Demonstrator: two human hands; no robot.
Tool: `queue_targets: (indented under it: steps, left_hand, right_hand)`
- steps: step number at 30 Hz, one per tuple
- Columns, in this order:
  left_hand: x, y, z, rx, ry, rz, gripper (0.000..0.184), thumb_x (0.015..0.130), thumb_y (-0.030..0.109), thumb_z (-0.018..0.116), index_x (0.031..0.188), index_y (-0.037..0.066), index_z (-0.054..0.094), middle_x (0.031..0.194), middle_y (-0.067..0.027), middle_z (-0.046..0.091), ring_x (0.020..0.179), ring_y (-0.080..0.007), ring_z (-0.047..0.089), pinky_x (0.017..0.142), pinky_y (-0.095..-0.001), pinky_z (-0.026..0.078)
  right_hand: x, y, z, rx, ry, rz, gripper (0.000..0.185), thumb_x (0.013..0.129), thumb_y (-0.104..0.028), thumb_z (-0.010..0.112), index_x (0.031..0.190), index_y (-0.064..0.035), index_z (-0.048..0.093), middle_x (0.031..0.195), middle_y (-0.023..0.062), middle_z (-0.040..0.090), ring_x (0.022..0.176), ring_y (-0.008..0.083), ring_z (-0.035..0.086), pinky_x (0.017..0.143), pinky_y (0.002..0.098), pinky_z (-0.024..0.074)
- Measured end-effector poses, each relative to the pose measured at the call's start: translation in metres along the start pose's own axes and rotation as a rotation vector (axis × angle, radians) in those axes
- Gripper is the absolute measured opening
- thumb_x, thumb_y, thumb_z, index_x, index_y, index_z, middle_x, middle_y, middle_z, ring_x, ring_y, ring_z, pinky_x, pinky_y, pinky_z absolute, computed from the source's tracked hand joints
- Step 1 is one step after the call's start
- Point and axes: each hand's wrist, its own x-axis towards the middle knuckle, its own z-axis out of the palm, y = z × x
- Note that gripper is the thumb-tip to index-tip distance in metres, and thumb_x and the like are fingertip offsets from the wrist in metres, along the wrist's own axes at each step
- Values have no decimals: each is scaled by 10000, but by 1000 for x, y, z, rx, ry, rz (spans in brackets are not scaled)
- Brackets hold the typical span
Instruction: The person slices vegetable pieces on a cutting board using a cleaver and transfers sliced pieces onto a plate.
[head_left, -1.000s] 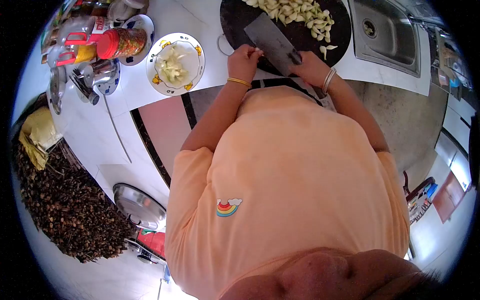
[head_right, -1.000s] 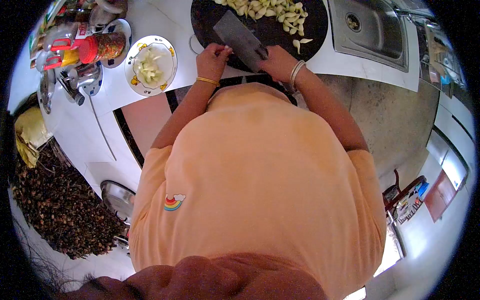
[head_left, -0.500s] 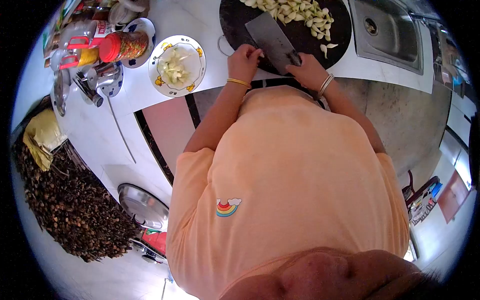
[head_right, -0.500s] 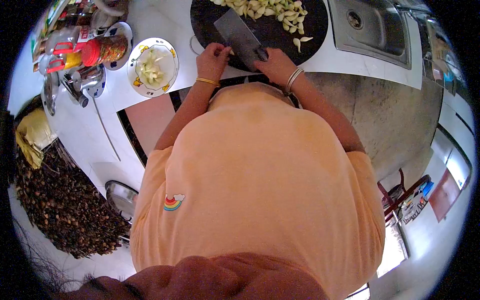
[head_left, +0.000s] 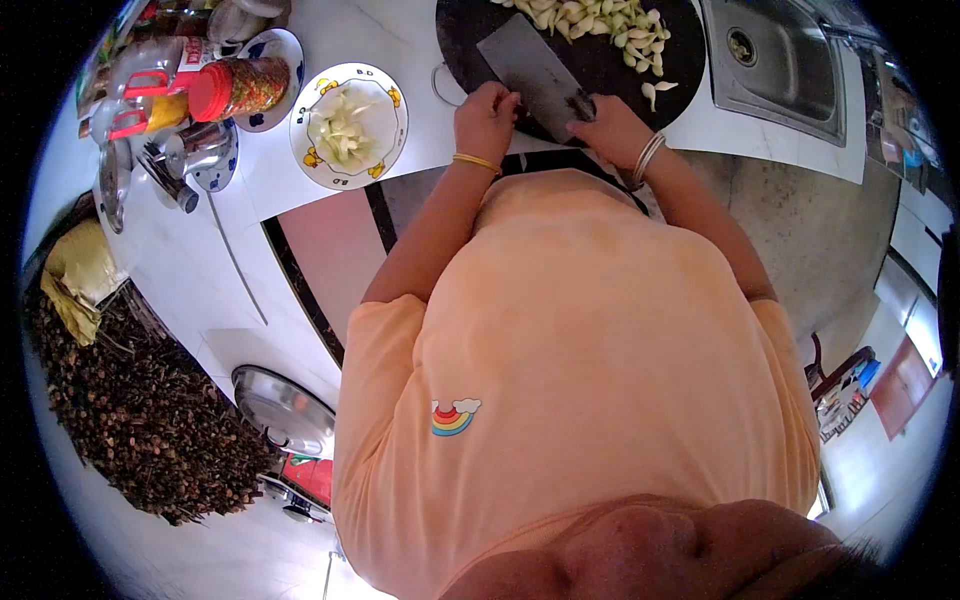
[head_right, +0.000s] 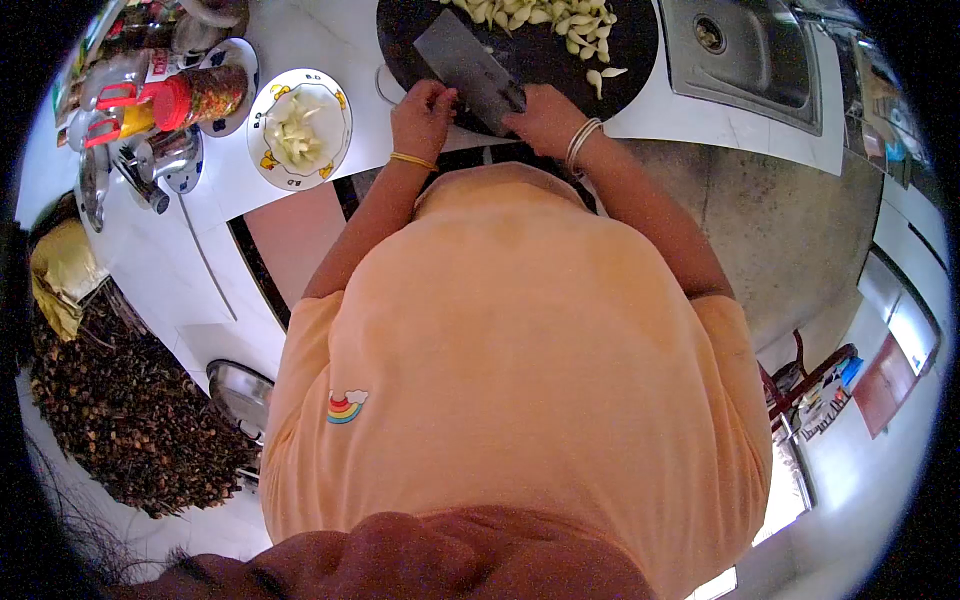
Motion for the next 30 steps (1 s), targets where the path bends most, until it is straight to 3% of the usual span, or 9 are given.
queue_targets:
  steps: [2, 5, 9, 12, 14, 15, 17, 23, 30]
  left_hand:
    - [-1, 5, -1, 70, 38, 77, 135, 847, 163, 661, 808, 40, 620, 715, -120, 662, 640, -260, 667, 605, -362, 518]
    - [1, 1, 1, 207, 81, 173, 150, 843, 176, 661, 806, 37, 620, 731, -133, 664, 695, -316, 658, 643, -390, 516]
    - [5, -1, 7, 302, 102, 143, 158, 834, 186, 674, 809, 38, 626, 756, -141, 667, 722, -336, 649, 648, -409, 508]
    - [9, -8, 11, 174, 37, 69, 217, 866, 230, 674, 913, 23, 630, 770, -126, 673, 673, -284, 667, 618, -397, 510]
    - [16, -8, 12, 47, 23, -4, 270, 849, 249, 694, 934, 3, 621, 805, -125, 664, 802, -291, 656, 703, -394, 513]
    - [18, -1, 10, 47, 20, 4, 270, 849, 249, 694, 934, 3, 621, 805, -125, 664, 802, -291, 656, 703, -394, 513]
    - [22, 19, 3, 304, 41, 149, 344, 807, 291, 735, 985, 16, 630, 977, -154, 648, 982, -320, 609, 845, -404, 489]
    - [38, 18, 34, 483, 82, 680, 499, 747, 313, 761, 1135, 36, 613, 1165, -181, 554, 1076, -367, 526, 926, -472, 415]
    - [24, 18, 51, 268, -27, 559, 447, 755, 179, 717, 1146, 21, 569, 1256, -203, 514, 1192, -398, 461, 1000, -493, 376]
  right_hand:
    - [6, 12, 12, -351, 315, -351, 285, 829, -219, 648, 860, 56, 578, 642, 181, 607, 501, 262, 605, 508, 376, 490]
    - [5, -4, 22, -392, 283, -287, 305, 827, -234, 637, 887, 61, 589, 738, 233, 634, 692, 353, 645, 657, 418, 513]
    - [5, 4, 12, -242, 186, -136, 296, 831, -225, 629, 886, 61, 584, 740, 217, 635, 690, 363, 635, 652, 424, 509]
    - [1, 30, 8, -321, 458, -718, 275, 848, -222, 636, 845, 44, 568, 625, 144, 598, 504, 268, 588, 505, 379, 478]
    - [-33, -1, -16, 156, 222, 20, 412, 822, -299, 664, 937, 91, 596, 709, 208, 626, 634, 316, 642, 626, 413, 512]
    - [-33, 11, -18, 159, 230, 18, 412, 822, -299, 664, 937, 91, 596, 709, 208, 626, 634, 316, 642, 626, 413, 512]
    - [-30, 42, -20, 143, 408, -103, 258, 860, -227, 670, 799, -6, 552, 546, 20, 507, 415, 128, 472, 410, 293, 397]
    - [-64, 65, -13, 369, 274, 77, 218, 852, -171, 667, 771, -26, 527, 510, 24, 483, 398, 127, 458, 397, 284, 363]
    - [-57, 74, 26, 582, 151, 187, 235, 838, -167, 666, 698, -29, 535, 523, 39, 526, 415, 148, 502, 402, 313, 388]
